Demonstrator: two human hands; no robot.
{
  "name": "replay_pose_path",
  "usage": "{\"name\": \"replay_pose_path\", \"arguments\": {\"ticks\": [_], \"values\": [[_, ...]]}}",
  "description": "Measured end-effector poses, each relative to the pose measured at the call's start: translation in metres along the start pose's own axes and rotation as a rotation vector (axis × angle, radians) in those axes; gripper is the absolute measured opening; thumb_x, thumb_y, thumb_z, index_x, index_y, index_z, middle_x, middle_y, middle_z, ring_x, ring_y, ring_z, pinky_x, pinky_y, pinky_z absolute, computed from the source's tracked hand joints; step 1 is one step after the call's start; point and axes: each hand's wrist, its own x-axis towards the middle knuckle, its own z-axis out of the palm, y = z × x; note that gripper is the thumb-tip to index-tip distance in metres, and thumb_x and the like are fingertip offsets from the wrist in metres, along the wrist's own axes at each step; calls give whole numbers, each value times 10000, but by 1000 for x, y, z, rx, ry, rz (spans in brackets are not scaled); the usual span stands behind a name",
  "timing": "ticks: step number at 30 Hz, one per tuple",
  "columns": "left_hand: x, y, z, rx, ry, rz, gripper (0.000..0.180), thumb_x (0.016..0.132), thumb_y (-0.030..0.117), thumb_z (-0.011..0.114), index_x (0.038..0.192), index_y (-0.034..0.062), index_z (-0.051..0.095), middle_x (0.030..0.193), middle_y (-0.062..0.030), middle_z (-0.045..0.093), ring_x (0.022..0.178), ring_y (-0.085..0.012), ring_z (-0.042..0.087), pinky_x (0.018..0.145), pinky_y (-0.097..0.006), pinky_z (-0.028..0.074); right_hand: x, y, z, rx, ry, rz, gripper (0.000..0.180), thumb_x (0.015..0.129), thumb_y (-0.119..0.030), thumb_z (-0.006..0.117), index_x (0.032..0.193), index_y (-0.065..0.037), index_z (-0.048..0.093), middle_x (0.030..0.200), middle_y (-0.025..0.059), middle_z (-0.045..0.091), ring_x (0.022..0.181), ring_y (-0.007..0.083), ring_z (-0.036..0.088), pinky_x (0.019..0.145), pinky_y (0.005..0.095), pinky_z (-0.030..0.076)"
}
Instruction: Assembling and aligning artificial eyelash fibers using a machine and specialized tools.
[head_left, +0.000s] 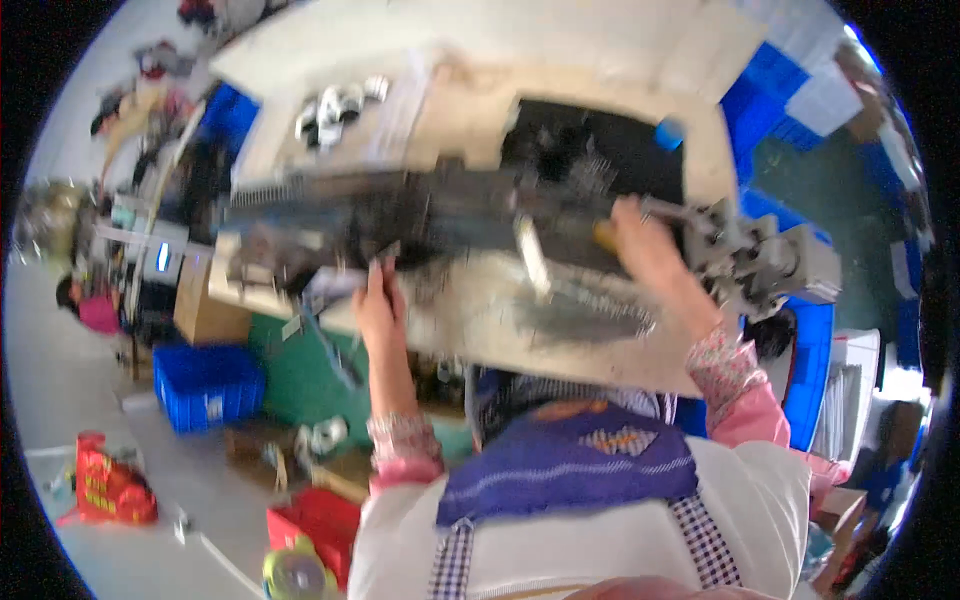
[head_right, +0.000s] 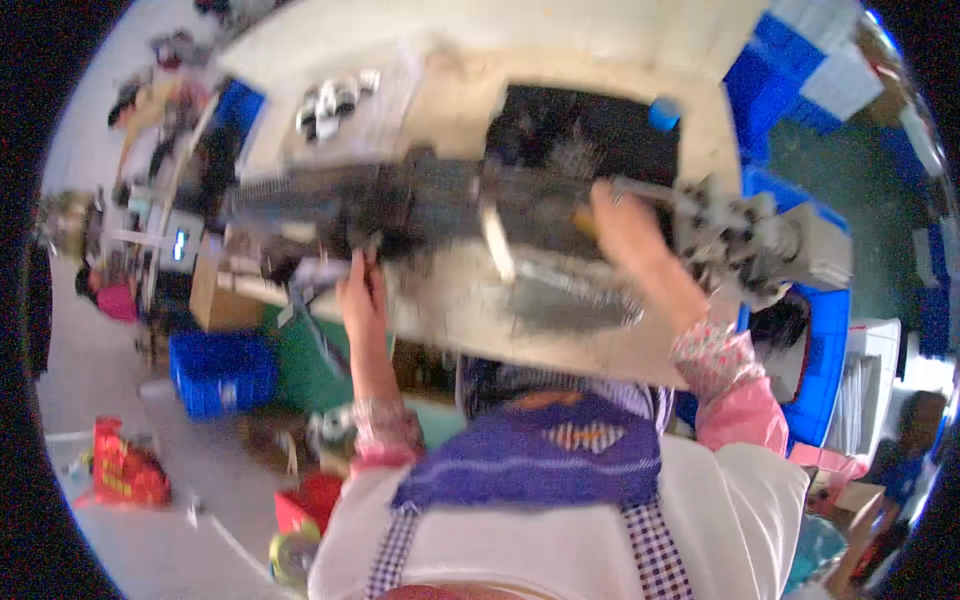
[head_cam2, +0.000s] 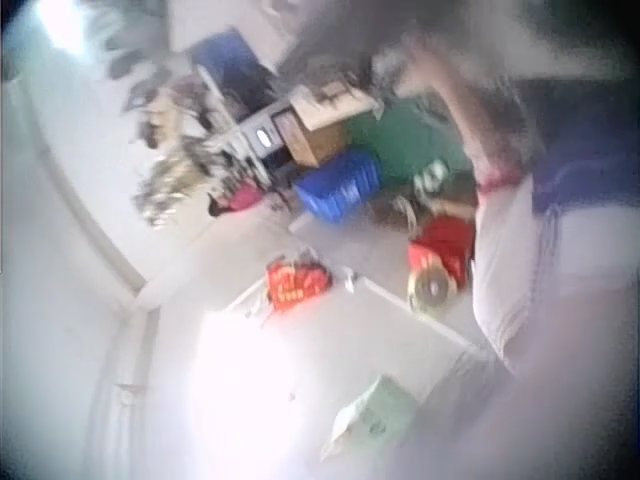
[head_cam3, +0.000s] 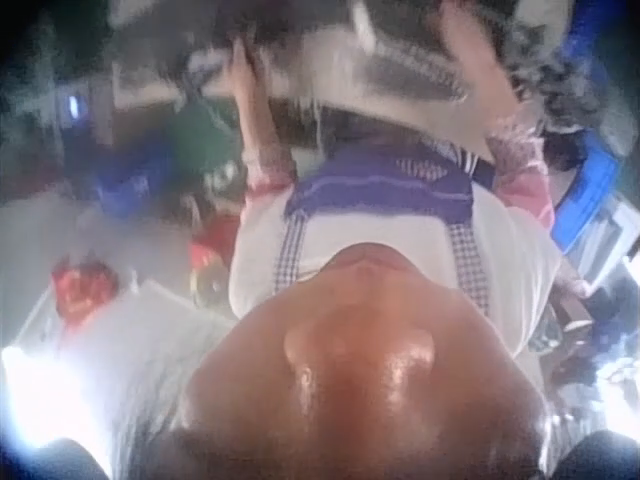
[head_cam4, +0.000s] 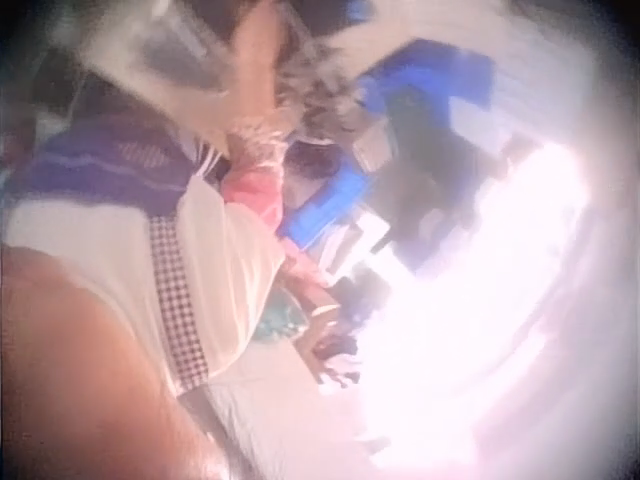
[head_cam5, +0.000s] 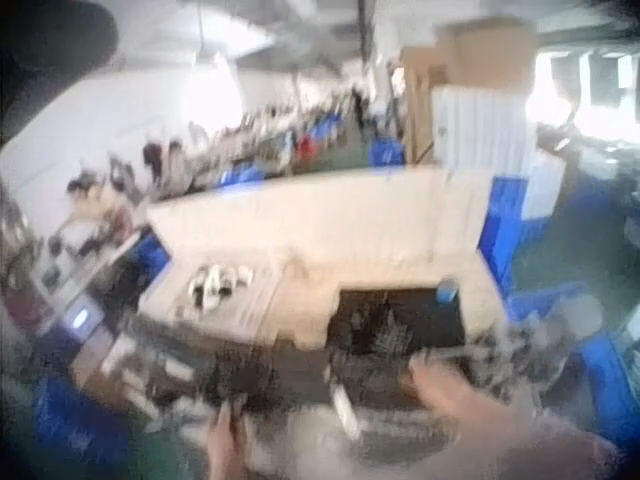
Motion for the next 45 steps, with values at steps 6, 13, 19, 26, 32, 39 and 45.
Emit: {"name": "replay_pose_path", "arguments": {"ticks": [6,13,19,26,32,39,45], "values": [[-20,-28,7,-312,-52,22,186,971,254,511,867,101,529,610,50,384,447,-53,296,361,-231,194,-56,38,-5,-92,200,-546,134,839,-102,558,932,-21,507,909,162,560,798,362,607,639,451,510],[-141,-14,142,-25,-921,-133,184,973,240,508,910,68,517,610,39,384,421,-54,313,365,-207,236,-95,31,-38,176,257,-621,173,806,-129,625,870,-34,496,833,153,549,727,363,596,615,444,481],[-136,-49,180,82,-1005,-437,243,971,298,514,861,82,520,604,49,386,400,-56,324,374,-224,240,-132,53,-61,-75,281,-510,203,788,-165,641,861,-35,503,770,163,577,708,364,604,602,448,477],[-131,-66,187,77,-802,-217,212,961,264,526,865,75,523,607,37,422,409,-63,369,345,-226,248,-123,46,-84,-29,180,-511,179,811,-172,614,901,-61,507,726,161,594,699,361,613,596,458,473],[-121,-54,183,-54,-729,-210,225,973,247,495,844,62,503,591,30,398,404,-79,338,379,-258,248,-53,15,-109,-48,611,-570,137,902,-171,543,1005,-82,528,747,209,617,703,401,616,581,486,479],[-133,-58,190,-8,-867,-307,203,966,218,516,856,46,510,610,32,407,426,-71,339,402,-242,255,-25,-21,-94,-101,530,-625,147,928,-155,528,1031,-52,551,827,184,646,737,361,626,601,387,495],[-116,-53,196,-34,-954,-501,212,961,205,511,823,44,521,605,26,421,422,-78,353,398,-254,271,-23,-13,-99,71,456,-637,152,901,-163,556,1022,-70,562,830,216,636,775,415,614,653,466,497]]}}
